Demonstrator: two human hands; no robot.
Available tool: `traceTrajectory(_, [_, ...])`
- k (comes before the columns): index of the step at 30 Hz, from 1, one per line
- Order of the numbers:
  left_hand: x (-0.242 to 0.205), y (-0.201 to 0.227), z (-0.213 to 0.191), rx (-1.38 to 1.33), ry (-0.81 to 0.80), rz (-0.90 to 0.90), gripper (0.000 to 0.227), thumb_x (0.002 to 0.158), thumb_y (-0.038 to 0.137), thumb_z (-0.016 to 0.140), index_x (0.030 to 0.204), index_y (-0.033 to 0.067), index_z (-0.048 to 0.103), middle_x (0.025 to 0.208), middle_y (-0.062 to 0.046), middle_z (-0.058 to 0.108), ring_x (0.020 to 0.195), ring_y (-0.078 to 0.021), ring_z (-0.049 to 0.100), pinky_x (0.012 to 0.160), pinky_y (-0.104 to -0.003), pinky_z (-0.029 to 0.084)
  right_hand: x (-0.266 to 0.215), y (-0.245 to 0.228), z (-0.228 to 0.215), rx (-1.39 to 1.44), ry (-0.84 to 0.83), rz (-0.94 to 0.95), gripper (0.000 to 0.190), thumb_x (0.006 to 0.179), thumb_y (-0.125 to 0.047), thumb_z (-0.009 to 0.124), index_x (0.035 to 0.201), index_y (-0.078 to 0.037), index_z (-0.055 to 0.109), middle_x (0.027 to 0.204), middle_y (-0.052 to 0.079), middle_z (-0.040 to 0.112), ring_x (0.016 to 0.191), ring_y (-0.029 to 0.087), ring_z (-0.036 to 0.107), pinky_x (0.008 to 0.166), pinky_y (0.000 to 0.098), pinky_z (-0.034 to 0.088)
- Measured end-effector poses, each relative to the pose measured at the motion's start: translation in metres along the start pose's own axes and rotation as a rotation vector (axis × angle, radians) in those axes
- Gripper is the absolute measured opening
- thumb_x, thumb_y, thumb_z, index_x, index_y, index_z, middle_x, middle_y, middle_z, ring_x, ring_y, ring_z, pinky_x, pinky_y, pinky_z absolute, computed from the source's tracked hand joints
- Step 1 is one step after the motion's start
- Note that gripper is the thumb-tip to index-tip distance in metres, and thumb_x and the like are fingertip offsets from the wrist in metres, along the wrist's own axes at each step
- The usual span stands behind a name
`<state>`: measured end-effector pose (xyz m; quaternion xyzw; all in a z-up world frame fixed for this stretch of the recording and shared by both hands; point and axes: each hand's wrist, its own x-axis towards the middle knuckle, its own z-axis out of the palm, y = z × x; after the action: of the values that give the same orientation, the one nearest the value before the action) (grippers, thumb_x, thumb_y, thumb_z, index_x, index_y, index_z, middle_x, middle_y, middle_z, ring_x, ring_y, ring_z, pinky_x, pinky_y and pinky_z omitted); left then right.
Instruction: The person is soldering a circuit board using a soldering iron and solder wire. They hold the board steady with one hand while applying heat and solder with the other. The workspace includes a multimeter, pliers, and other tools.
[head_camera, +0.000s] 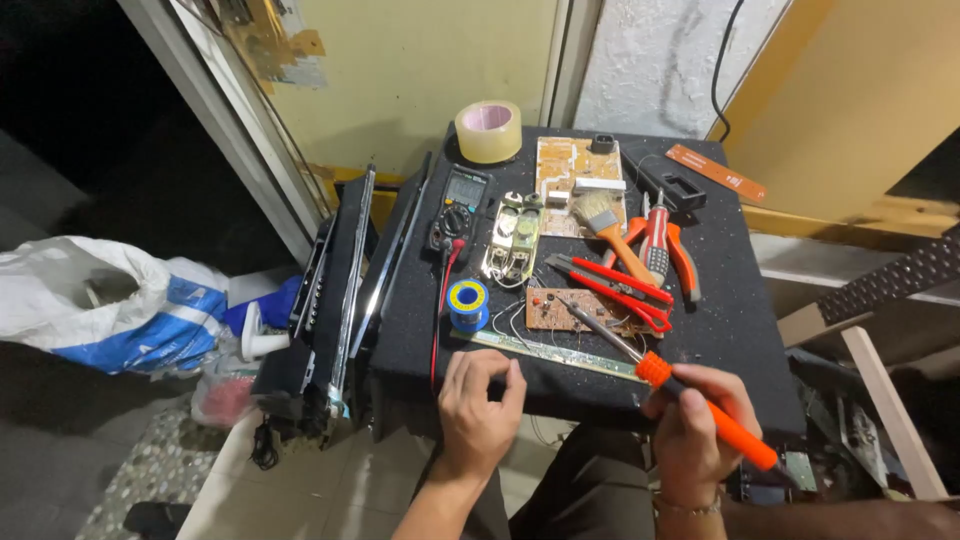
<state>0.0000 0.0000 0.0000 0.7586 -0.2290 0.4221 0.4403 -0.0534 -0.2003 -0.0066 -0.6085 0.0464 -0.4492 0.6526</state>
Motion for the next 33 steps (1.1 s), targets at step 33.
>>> traceTrajectory(33, [0.000,0.008,0.011,0.106,-0.087,0.038,0.018,0.087,-0.006,0.067,0.081,0.0055,0.055,0.076,-0.008,0.059,0.066,-0.0261,0.051,0.064,-0.037,0.045,-0.060,-0.008,-0.048,-0.396,-0.191,-0.094,0.022,0.090,-0.019,0.066,0.104,-0.004,0.073,0.098,0.015,0.076,0.059,0.017,0.077,0.058,0.0152,0.059])
